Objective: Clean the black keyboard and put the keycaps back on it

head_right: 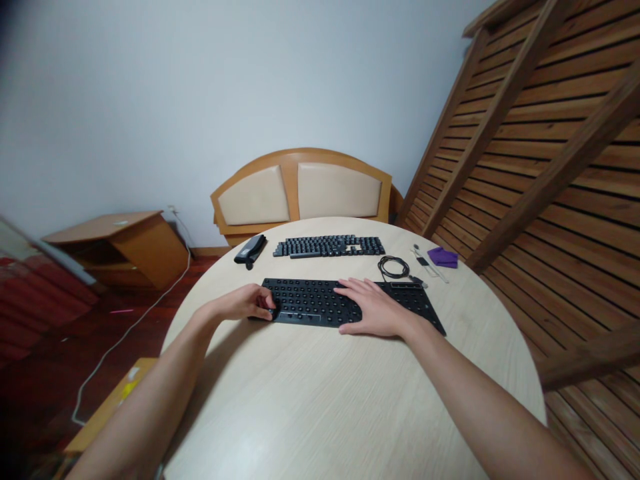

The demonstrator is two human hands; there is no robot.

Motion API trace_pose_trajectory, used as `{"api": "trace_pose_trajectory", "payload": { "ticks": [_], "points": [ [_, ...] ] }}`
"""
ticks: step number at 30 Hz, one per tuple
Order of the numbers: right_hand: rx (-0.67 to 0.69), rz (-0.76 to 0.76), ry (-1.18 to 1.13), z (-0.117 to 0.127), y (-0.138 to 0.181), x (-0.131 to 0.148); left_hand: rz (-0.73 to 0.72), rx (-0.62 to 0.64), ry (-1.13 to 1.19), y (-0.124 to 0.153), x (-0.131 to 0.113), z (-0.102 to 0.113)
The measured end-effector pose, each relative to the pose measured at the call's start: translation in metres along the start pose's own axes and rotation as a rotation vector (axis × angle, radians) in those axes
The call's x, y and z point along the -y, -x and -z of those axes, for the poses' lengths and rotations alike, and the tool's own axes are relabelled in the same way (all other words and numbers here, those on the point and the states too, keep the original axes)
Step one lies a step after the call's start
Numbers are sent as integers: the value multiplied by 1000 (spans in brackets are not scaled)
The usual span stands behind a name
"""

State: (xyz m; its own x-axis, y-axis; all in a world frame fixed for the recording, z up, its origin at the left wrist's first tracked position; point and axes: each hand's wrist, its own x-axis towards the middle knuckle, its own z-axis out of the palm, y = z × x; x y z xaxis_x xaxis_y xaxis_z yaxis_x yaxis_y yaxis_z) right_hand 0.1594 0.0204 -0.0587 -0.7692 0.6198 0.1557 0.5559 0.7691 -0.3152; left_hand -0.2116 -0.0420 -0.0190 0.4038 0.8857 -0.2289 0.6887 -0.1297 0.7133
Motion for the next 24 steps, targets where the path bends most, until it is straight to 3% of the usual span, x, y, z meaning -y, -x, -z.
{"api": "trace_pose_trajectory", "payload": {
  "ticks": [24],
  "points": [
    [-25,11,-11,0,0,0,-10,-32,-133,2,-5,1]
  ]
}}
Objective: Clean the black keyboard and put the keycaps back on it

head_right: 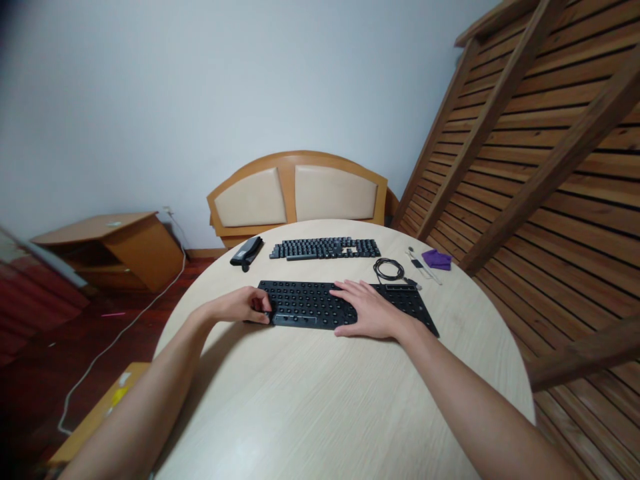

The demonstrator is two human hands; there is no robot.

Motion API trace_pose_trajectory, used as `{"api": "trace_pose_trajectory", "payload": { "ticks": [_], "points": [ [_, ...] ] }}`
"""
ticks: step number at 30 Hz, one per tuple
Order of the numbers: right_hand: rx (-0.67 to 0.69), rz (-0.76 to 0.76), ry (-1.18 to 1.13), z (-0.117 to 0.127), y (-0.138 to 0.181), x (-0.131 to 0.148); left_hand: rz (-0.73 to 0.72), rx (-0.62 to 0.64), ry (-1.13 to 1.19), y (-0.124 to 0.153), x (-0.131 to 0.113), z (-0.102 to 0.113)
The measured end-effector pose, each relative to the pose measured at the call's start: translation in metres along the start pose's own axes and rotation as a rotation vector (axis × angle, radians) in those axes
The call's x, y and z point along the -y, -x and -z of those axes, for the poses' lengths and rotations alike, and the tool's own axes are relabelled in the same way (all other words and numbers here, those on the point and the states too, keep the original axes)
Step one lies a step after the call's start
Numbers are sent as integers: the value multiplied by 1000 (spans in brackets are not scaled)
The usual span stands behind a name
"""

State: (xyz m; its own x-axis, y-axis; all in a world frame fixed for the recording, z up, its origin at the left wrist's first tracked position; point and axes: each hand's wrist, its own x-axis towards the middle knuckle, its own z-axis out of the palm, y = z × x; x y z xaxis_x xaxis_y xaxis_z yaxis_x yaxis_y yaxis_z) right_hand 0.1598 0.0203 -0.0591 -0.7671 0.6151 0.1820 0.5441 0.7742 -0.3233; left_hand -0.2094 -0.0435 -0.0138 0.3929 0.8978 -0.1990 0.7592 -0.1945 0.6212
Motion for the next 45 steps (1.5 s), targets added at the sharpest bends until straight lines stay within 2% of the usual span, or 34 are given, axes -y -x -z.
{"api": "trace_pose_trajectory", "payload": {
  "ticks": [2,5,9,11,17,22,30,39,45],
  "points": [
    [8,-9,-8,1,0,1,-18,-37,-25,-2,-2,3],
    [26,-17,-5,2,-1,2,-48,-163,-91,-14,-2,7],
    [27,-14,-3,1,-1,0,-80,-356,-211,-47,4,13],
    [25,-14,-10,1,-1,1,-94,-403,-272,-66,10,14],
    [39,-30,5,5,0,6,-142,-389,-449,-115,22,10],
    [50,-37,10,7,0,10,-113,-346,-542,-139,28,9],
    [17,-21,-30,5,2,8,-111,-315,-606,-140,29,8],
    [29,-27,-13,5,1,7,-90,-358,-604,-127,30,12],
    [20,-11,-11,4,1,5,-95,-316,-574,-132,26,13]
  ]
}}
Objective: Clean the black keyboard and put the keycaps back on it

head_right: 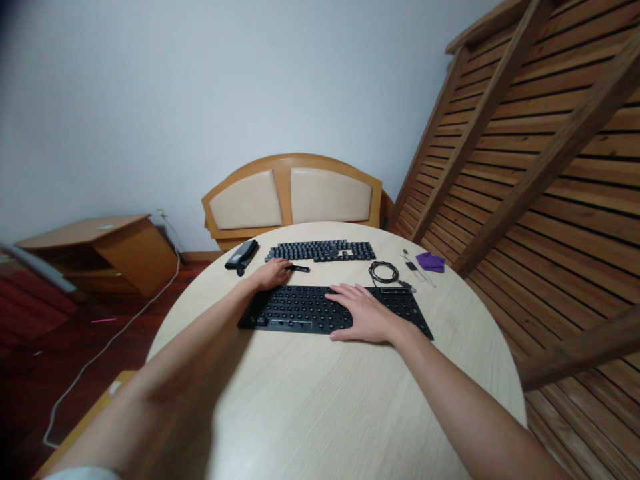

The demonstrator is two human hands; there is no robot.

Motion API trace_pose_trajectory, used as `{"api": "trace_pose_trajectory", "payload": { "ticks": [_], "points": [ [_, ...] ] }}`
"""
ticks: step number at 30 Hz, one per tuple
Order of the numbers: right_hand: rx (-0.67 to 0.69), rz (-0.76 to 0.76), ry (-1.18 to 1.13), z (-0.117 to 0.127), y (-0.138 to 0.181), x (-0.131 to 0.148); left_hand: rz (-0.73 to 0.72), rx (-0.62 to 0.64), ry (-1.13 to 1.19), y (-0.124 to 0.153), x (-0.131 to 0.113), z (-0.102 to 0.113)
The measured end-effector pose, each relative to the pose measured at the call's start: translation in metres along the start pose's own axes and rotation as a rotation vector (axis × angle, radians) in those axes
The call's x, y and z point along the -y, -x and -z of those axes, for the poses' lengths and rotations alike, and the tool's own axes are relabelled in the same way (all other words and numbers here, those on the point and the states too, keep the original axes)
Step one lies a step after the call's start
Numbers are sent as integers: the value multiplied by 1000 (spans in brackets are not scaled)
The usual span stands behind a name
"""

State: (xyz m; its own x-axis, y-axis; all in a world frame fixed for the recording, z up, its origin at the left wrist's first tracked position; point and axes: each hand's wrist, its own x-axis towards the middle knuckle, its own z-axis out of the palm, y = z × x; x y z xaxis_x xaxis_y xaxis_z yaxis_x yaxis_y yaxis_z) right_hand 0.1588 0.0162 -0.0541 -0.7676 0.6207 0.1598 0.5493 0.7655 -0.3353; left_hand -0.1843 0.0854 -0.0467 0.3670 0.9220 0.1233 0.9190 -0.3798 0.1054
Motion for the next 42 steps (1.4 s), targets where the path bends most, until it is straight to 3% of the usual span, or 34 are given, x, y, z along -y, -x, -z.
{"api": "trace_pose_trajectory", "payload": {
  "ticks": [6,12,16,19,25,30,42],
  "points": [
    [-6,1,-15,0,-1,0,52,4,59,10,-10,9],
    [1,2,-12,1,-1,0,65,-129,152,50,-45,20],
    [-2,9,21,0,0,1,-18,-113,232,85,-69,21],
    [-100,14,41,1,-2,7,-109,-71,278,101,-74,21],
    [-261,147,62,4,-8,28,-230,-35,382,104,-75,24],
    [-233,212,62,1,-11,36,-250,13,435,104,-83,23],
    [-199,162,90,-5,-14,44,-265,36,400,109,-77,32]
  ]
}}
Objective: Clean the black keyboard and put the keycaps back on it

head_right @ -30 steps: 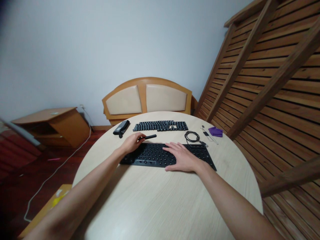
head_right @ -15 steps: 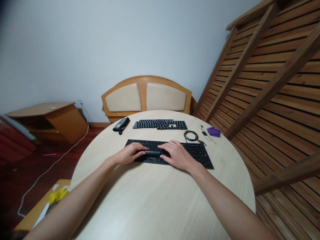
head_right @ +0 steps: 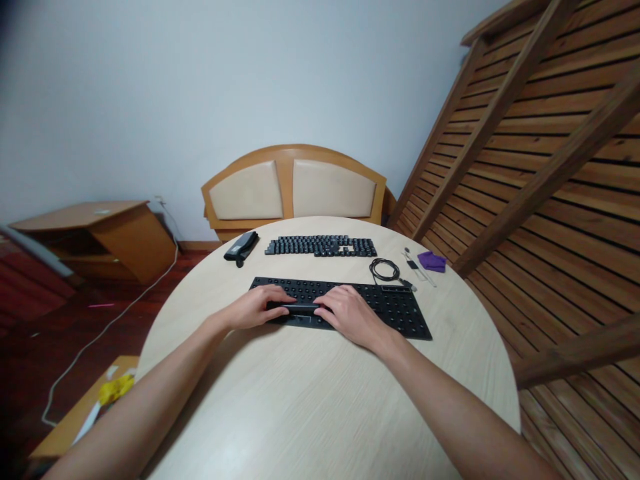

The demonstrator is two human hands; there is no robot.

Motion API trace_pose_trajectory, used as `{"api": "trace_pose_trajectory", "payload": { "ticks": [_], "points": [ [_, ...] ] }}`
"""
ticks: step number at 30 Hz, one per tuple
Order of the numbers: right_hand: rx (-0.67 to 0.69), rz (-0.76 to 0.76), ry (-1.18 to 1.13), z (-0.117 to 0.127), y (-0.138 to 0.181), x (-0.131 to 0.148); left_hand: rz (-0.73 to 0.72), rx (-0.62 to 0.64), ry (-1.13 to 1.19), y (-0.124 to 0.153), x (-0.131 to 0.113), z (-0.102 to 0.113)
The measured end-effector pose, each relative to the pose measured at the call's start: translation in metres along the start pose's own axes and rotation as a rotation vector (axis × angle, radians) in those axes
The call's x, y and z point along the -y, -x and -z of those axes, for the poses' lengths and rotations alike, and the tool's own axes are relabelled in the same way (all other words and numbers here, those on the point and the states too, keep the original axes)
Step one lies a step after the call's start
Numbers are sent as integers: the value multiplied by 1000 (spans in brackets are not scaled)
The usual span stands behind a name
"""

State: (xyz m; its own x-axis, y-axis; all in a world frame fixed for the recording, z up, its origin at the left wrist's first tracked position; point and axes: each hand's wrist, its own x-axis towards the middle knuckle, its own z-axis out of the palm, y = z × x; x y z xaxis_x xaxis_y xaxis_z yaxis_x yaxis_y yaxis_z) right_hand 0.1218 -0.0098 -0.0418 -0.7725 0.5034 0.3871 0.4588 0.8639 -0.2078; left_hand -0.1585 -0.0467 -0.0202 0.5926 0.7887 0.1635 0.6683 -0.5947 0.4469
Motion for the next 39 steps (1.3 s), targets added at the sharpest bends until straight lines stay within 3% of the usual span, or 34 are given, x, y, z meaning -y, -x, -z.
{"api": "trace_pose_trajectory", "payload": {
  "ticks": [7,16,28,39],
  "points": [
    [25,45,-11,-5,1,0,67,30,16,6,3,5],
    [-11,70,4,-12,2,-2,5,51,107,6,8,9],
    [-20,64,32,-15,0,2,131,97,167,8,10,10],
    [-28,79,4,-14,-1,2,158,83,185,7,5,11]
  ]
}}
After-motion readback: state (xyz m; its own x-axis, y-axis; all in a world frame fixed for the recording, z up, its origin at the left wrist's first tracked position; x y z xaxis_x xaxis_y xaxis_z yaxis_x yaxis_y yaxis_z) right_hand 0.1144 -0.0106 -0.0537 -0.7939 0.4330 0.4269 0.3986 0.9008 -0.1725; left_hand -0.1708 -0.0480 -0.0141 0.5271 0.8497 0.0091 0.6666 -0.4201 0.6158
